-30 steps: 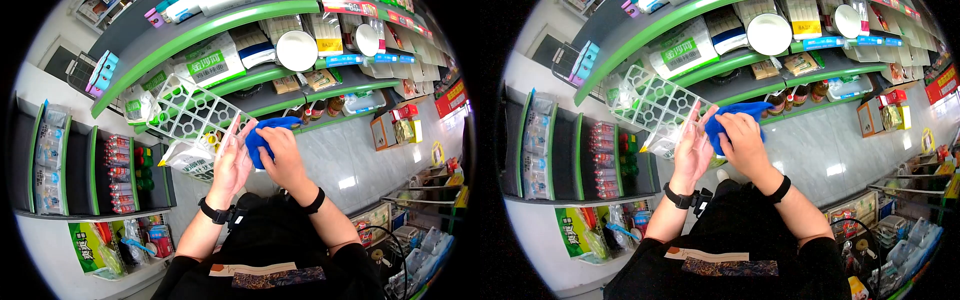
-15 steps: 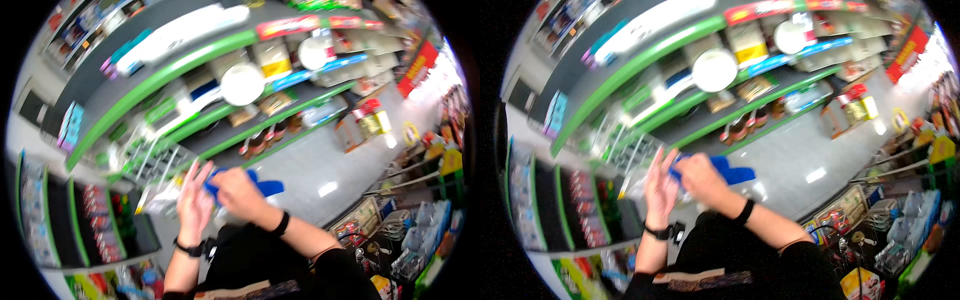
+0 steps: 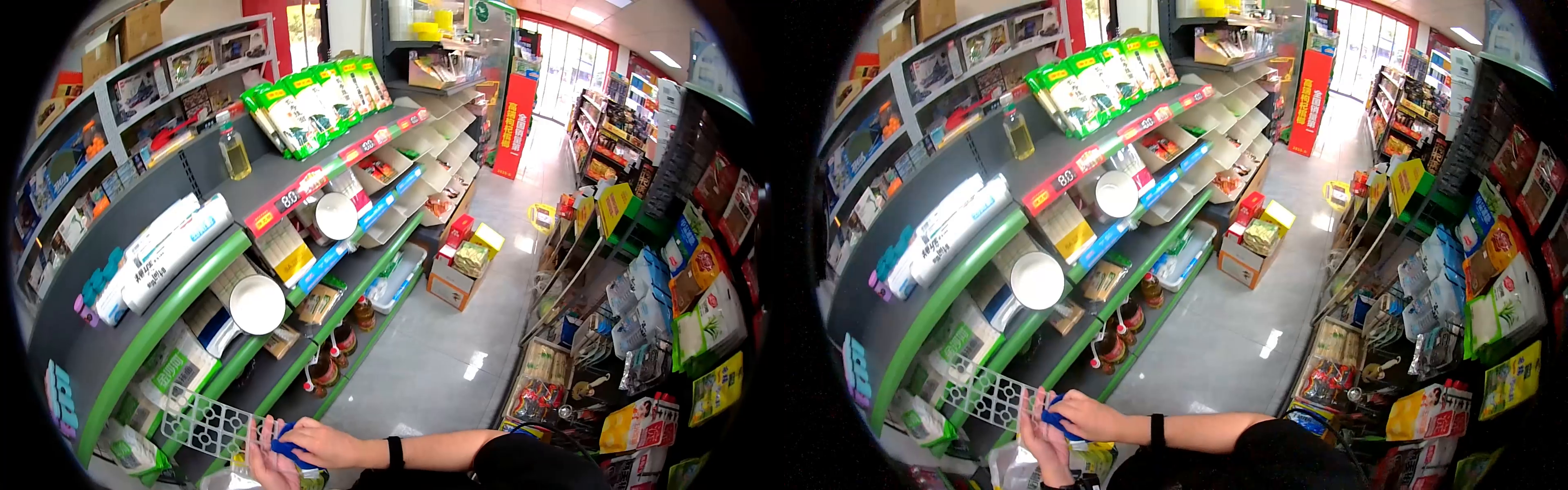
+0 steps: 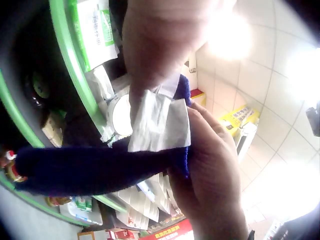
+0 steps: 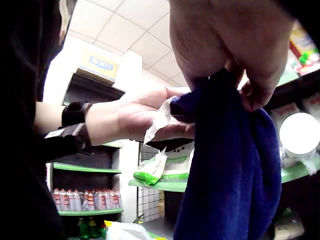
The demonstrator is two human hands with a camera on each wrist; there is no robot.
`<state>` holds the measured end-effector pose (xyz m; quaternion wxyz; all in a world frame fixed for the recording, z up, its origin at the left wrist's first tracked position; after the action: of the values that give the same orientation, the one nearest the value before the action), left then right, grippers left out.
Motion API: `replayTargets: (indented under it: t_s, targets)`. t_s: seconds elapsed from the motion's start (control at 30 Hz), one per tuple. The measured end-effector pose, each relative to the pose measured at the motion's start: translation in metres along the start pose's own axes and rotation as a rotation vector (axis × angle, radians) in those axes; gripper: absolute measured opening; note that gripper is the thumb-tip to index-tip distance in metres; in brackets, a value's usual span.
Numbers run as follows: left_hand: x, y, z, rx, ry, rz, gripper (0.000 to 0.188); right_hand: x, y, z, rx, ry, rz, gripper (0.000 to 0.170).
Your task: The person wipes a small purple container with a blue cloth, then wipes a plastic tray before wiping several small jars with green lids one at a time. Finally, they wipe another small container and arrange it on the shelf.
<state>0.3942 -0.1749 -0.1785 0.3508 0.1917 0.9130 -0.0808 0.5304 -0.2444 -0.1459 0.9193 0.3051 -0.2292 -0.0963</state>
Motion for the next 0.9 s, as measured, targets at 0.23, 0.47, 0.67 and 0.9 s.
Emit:
replayTargets:
  t_s: [0.23,0.47,0.67,0.9]
  targets:
    - [-0.006,0.006,-0.006,0.033,-0.030,0.042,0.063,0.009,0.023,0.002,0.036,-0.286,-0.074,0.034]
    - [-0.015,-0.003,-0.031,0.134,-0.087,0.023,0.062,-0.040,0.014,-0.009,0.030,-0.068,0.056,0.030]
    - [0.011,0.008,-0.041,0.001,-0.103,0.091,0.066,-0.039,0.036,0.005,0.114,-0.367,0.099,0.037]
    - [0.033,0.009,-0.071,-0.035,0.003,0.094,0.070,-0.071,0.051,0.031,0.088,-0.167,0.197,0.030]
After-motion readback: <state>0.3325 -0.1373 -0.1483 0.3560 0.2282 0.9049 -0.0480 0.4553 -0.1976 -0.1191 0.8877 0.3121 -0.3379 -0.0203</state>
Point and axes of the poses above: each hand's wrist, its own y-axis towards the middle knuckle, its own x-axis out of the back of the hand, z = x × y, the point moved 5 cm from there along y, towards the middle knuckle, and after that the axes turned 4 degrees about -y, right-handed, at the moved point
